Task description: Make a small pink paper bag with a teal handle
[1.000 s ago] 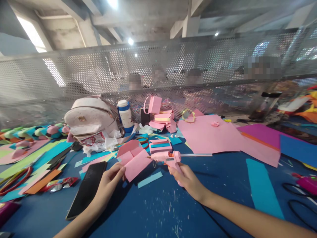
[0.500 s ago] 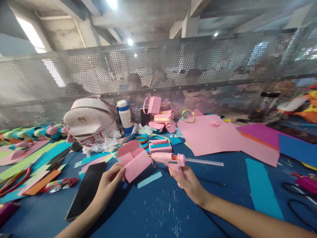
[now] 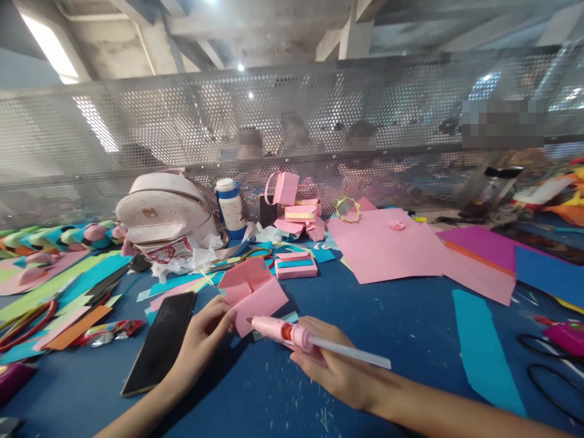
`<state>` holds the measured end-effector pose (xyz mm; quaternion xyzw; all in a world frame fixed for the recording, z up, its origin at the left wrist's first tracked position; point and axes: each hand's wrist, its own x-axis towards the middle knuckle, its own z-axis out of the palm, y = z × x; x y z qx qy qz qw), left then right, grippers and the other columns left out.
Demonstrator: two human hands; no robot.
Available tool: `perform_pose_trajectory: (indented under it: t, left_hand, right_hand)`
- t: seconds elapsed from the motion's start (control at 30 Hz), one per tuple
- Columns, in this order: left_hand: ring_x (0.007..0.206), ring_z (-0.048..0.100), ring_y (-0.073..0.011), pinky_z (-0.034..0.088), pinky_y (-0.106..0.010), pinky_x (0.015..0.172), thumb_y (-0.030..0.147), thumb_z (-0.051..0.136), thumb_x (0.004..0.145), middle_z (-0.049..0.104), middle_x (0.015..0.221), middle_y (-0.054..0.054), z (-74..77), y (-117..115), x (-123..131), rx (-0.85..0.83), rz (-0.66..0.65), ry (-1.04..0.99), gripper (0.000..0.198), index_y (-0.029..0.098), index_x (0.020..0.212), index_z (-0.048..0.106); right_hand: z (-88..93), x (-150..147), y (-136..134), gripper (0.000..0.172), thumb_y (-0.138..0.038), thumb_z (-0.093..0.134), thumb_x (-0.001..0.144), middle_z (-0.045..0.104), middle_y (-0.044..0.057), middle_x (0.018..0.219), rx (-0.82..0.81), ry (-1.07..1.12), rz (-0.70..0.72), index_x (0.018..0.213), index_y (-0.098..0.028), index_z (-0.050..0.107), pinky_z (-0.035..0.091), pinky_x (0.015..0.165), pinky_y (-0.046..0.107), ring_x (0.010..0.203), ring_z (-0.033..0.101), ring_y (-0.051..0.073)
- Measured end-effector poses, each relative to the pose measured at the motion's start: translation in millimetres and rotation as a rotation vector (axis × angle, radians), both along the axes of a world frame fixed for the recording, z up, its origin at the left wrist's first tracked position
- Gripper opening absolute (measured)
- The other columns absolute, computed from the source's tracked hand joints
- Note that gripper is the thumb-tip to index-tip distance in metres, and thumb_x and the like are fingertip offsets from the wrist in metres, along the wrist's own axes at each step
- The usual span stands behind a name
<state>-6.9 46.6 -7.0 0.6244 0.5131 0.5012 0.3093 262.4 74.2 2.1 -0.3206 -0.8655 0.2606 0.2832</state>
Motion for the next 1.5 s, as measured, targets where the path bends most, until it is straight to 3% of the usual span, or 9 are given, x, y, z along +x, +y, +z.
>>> perform_pose_trajectory:
  t: [0.73, 1.07, 1.5]
  left_hand:
    - [0.069, 0.048, -0.0136, 0.036, -0.024, 0.065, 0.041, 0.051, 0.092, 0.049, 0.073, -0.001, -2.3, 3.4, -0.8, -0.025, 0.010, -0.006, 0.037, 0.017, 0.064, 0.054]
    - [0.068, 0.049, -0.0141, 0.036, -0.024, 0.063, 0.044, 0.051, 0.092, 0.050, 0.072, -0.001, -1.1, 3.1, -1.5, -0.026, 0.027, -0.007, 0.040, 0.017, 0.062, 0.054]
    - [0.068, 0.049, -0.0138, 0.036, -0.024, 0.063, 0.043, 0.051, 0.092, 0.051, 0.071, -0.002, 0.1, 4.6, -2.5, -0.029, 0.042, -0.017, 0.041, 0.016, 0.061, 0.054]
  right_hand:
    - [-0.1, 5.1, 3.2, 0.015, -0.034, 0.051, 0.091, 0.067, 0.006, 0.091, 0.041, -0.045, -0.045, 0.094, -0.023, 0.061, 0.053, 0.060, 0.029, 0.075, 0.062, 0.019]
    - [-5.9, 12.3, 8.2, 0.012, -0.031, 0.051, 0.091, 0.063, 0.003, 0.080, 0.010, -0.039, -0.055, 0.092, -0.022, 0.059, 0.053, 0.057, 0.027, 0.064, 0.057, 0.015]
    - [5.9, 9.9, 13.1, 0.012, -0.031, 0.050, 0.091, 0.061, 0.003, 0.077, 0.077, 0.006, -0.062, 0.089, -0.022, 0.058, 0.052, 0.057, 0.027, 0.063, 0.058, 0.016]
